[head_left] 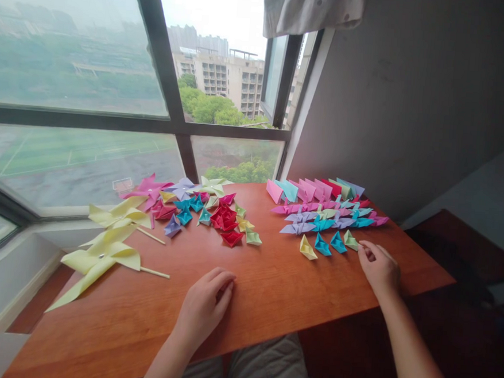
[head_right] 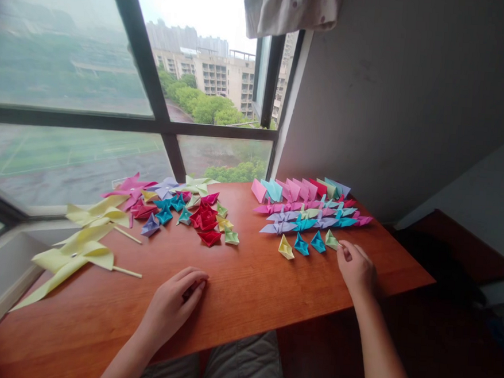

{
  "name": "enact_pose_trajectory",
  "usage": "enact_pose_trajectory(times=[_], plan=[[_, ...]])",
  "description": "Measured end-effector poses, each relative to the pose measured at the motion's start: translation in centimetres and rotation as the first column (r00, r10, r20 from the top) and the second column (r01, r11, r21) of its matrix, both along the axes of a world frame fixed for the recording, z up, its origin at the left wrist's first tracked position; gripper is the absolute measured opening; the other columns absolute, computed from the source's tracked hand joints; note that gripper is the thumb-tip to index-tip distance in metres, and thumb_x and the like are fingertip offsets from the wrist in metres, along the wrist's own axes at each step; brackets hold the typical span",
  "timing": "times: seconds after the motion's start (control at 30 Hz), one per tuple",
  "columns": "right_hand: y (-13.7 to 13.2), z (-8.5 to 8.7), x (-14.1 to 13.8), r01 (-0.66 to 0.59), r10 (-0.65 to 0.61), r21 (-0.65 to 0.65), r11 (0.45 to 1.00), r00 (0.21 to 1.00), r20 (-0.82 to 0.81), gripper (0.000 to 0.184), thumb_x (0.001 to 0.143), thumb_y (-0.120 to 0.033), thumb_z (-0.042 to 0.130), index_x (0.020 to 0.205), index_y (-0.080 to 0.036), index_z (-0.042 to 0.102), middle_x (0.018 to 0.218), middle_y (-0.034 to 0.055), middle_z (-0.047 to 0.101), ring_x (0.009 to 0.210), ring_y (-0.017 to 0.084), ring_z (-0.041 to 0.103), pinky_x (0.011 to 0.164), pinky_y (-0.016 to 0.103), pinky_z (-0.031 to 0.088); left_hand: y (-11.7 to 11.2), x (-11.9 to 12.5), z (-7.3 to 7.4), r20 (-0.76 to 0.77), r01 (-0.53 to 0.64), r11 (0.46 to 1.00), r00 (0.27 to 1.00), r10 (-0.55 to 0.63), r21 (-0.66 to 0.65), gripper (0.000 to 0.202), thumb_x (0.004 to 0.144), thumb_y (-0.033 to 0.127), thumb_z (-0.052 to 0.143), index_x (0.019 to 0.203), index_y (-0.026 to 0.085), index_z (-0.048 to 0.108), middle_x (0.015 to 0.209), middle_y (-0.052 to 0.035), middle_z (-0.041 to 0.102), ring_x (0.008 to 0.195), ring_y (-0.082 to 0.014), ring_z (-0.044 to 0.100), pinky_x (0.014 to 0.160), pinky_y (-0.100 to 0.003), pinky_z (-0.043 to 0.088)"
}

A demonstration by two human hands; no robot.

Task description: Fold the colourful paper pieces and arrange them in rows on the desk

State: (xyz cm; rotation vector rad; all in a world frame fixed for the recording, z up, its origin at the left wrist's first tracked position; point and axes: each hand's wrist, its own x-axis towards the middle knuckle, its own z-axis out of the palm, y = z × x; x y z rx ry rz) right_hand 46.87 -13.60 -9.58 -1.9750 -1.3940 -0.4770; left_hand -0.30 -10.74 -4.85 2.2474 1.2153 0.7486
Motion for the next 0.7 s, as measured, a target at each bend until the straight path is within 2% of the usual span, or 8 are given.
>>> enact_pose_trajectory(times=[0.13,0.3,0.57,0.7], plan=[[0.3,0.2,0.0,-0.064,0.065,-0.037,0.997,0.998,0.026,0.031,0.088,-0.039,0.051,0.093,-0.018,0.073,0.079,0.0077,0.069,0.065,0.018,0.06,0.064,0.029,0.043,0.0,0.0,0.2,0.0,0.005,1.0,1.0,-0.005,0.012,0.018,0.095,0.025,0.045,0.097,0.022,0.063,0.094,-0.0056,0.066,0.083,-0.018,0.065,0.073,-0.027,0.051],[0.3,0.2,0.3,-0.074,0.074,-0.023,0.997,0.997,0.024,0.031,0.089,-0.039,0.05,0.092,-0.017,0.072,0.078,0.0082,0.068,0.065,0.019,0.06,0.064,0.03,0.044,0.0,0.0,0.3,-0.001,0.002,1.0,1.0,-0.002,0.013,0.018,0.095,0.024,0.046,0.098,0.023,0.063,0.096,-0.0054,0.067,0.083,-0.0179,0.065,0.073,-0.027,0.051],[0.3,0.3,0.3,-0.046,0.046,-0.036,0.998,0.999,-0.004,0.03,0.087,-0.037,0.051,0.095,-0.017,0.071,0.079,0.0075,0.069,0.063,0.018,0.06,0.064,0.029,0.045,0.0,0.0,0.1,-0.007,-0.007,1.0,1.0,0.007,0.014,0.018,0.095,0.024,0.046,0.098,0.023,0.063,0.096,-0.0051,0.067,0.084,-0.0178,0.066,0.073,-0.026,0.051],[-0.1,0.6,-0.6,0.007,-0.006,0.024,1.0,1.0,-0.016,0.035,0.088,-0.04,0.051,0.102,-0.016,0.071,0.08,0.0079,0.071,0.065,0.019,0.062,0.064,0.029,0.045,0.0,0.1,0.1,-0.002,-0.003,1.0,1.0,0.003,0.013,0.018,0.095,0.024,0.045,0.098,0.023,0.063,0.095,-0.0051,0.067,0.083,-0.0176,0.066,0.073,-0.026,0.051]])
